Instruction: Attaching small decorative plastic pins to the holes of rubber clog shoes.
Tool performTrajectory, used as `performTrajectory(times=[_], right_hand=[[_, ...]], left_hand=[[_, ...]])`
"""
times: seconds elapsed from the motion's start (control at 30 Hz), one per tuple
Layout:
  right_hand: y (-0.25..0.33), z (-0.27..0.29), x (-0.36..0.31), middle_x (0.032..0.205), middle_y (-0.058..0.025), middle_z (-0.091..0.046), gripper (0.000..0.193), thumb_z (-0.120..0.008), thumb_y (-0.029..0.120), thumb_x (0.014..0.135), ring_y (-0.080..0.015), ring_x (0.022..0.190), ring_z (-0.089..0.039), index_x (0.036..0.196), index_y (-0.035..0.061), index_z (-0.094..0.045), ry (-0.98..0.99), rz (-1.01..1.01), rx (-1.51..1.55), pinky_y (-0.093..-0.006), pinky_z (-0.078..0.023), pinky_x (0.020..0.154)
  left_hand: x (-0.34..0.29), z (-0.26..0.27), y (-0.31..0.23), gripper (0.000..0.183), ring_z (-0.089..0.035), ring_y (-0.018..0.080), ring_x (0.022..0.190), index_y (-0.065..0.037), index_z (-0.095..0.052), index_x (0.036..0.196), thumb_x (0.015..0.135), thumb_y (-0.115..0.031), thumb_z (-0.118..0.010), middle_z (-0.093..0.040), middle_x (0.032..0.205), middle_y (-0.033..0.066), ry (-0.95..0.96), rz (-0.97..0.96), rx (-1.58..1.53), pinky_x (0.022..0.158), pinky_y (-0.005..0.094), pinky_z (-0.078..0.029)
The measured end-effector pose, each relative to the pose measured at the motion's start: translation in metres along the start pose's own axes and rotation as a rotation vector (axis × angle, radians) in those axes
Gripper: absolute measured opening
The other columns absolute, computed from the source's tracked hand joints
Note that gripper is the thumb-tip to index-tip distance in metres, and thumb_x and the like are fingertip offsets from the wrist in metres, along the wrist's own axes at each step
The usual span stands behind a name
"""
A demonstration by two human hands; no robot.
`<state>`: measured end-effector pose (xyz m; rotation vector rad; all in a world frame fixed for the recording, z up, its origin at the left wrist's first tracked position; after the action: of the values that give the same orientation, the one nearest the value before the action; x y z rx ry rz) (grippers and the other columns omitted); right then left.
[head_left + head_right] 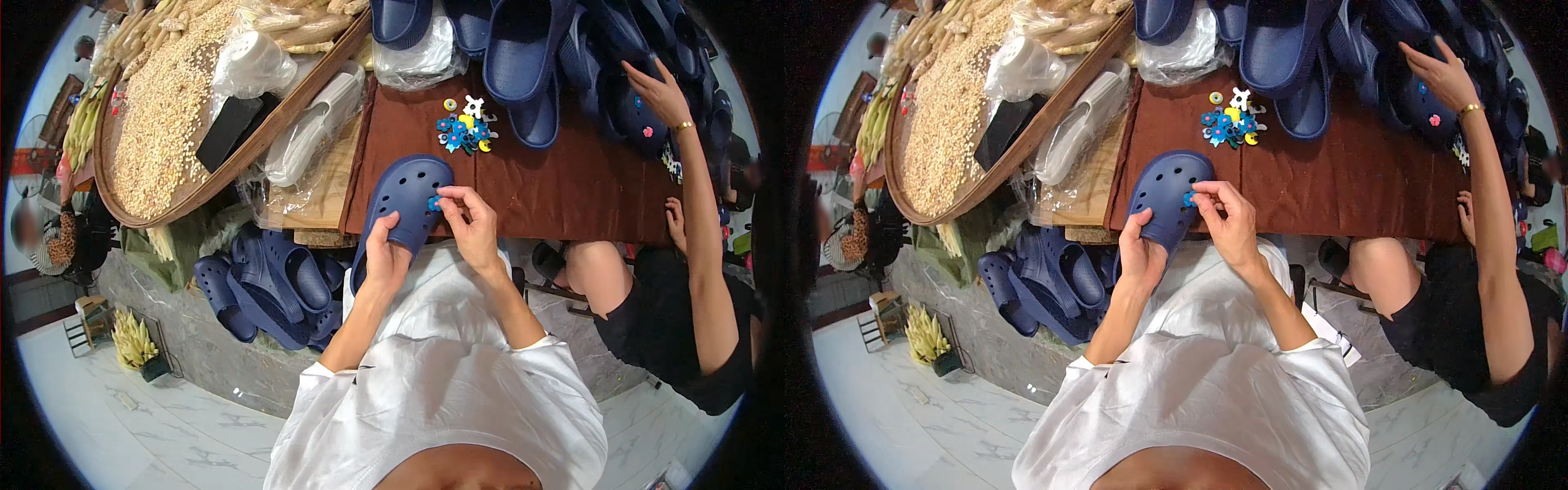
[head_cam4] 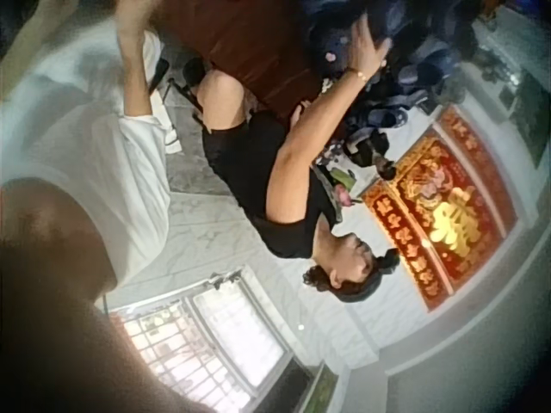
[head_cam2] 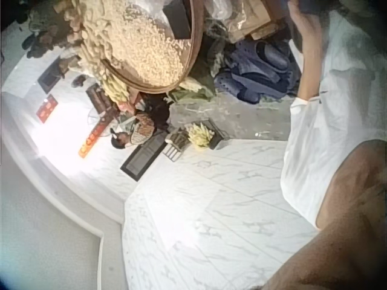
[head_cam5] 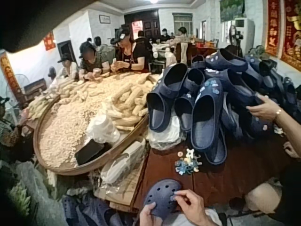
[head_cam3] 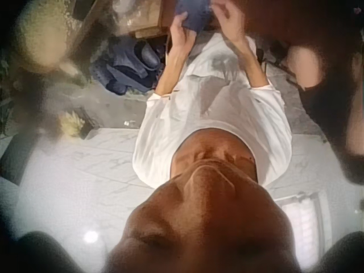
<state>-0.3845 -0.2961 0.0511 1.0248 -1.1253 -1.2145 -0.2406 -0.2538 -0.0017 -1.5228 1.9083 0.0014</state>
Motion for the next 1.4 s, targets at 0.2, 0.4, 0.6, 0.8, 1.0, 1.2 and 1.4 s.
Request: performTrajectory(times=[0.2,0.4,0.6,0.8,1.0,1.2,1.4], right_hand=[[0.01,0.0,-0.004,0.093,-0.0066,-0.065,0.016,-0.067,0.009,0.089,-0.0116,0.079,-0.063,0.103,0.0005,-0.067,0.044,0.003,-0.04,-0.0266,-0.051,0.071],[0.003,-0.002,-0.004,0.093,-0.0041,-0.063,0.015,-0.068,0.006,0.088,-0.0111,0.082,-0.062,0.102,0.0016,-0.068,0.088,-0.056,0.059,-0.0256,-0.051,0.073],[-0.001,0.0,-0.008,0.09,-0.0039,-0.064,0.013,-0.069,0.004,0.087,-0.0094,0.081,-0.062,0.098,-0.0011,-0.064,0.133,-0.143,0.112,-0.0244,-0.051,0.072],[-0.004,0.001,-0.011,0.086,-0.0036,-0.066,0.012,-0.07,0.005,0.086,-0.0069,0.075,-0.061,0.094,-0.0008,-0.063,0.152,-0.171,0.082,-0.0223,-0.05,0.068],[0.0,0.004,-0.009,0.084,-0.0002,-0.065,0.009,-0.069,0.003,0.087,-0.0034,0.074,-0.059,0.09,0.0004,-0.062,0.225,-0.254,0.007,-0.0197,-0.049,0.067],[-0.005,0.005,-0.009,0.085,0.0007,-0.064,0.009,-0.07,0.003,0.087,-0.0028,0.072,-0.056,0.091,0.0009,-0.063,0.24,-0.301,0.038,-0.0194,-0.047,0.065],[-0.018,0.001,-0.01,0.092,-0.0027,-0.058,0.021,-0.074,0.006,0.084,-0.0065,0.082,-0.055,0.1,-0.0002,-0.062,0.058,-0.177,0.211,-0.0217,-0.049,0.072]], left_hand=[[-0.016,-0.005,0.002,0.042,-0.057,0.0228,0.118,0.005,-0.05,0.127,0.092,-0.019,-0.052,-0.059,0.126,0.0141,-0.001,-0.018,0.106,0.105,0.0367,-0.041],[-0.031,0.006,0.006,0.039,-0.055,0.0181,0.112,0.002,-0.053,0.123,0.091,-0.021,-0.057,-0.06,0.121,0.0085,-0.051,-0.039,0.209,0.099,0.0319,-0.04],[-0.035,0.025,0.016,0.029,-0.056,0.0149,0.103,-0.002,-0.058,0.113,0.087,-0.016,-0.061,-0.06,0.111,0.0046,-0.09,-0.029,0.221,0.092,0.0308,-0.042],[-0.04,0.031,0.02,0.022,-0.055,0.0149,0.094,-0.003,-0.058,0.105,0.086,-0.014,-0.06,-0.059,0.103,0.0039,-0.172,-0.082,0.301,0.085,0.0301,-0.042],[-0.042,0.038,0.019,0.012,-0.052,0.0119,0.082,-0.003,-0.06,0.092,0.083,-0.01,-0.062,-0.057,0.092,0.0016,-0.159,-0.109,0.428,0.076,0.0268,-0.042],[-0.041,0.033,0.019,0.017,-0.056,0.0143,0.087,-0.002,-0.06,0.097,0.083,-0.011,-0.061,-0.06,0.095,0.0032,-0.139,-0.058,0.341,0.08,0.0281,-0.043],[-0.031,-0.004,0.01,0.05,-0.056,0.0263,0.118,0.004,-0.047,0.129,0.082,-0.01,-0.052,-0.057,0.128,0.0152,-0.077,0.013,0.063,0.108,0.04,-0.039]])
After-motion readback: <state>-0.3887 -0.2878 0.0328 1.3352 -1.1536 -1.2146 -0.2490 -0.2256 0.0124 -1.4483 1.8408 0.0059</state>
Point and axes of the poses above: each hand's wrist, its own x-axis towards the middle knuckle, its own z-axis out of the back of the hand, y = z × x, the point moved 10 cm from there along x, towards the middle knuckle
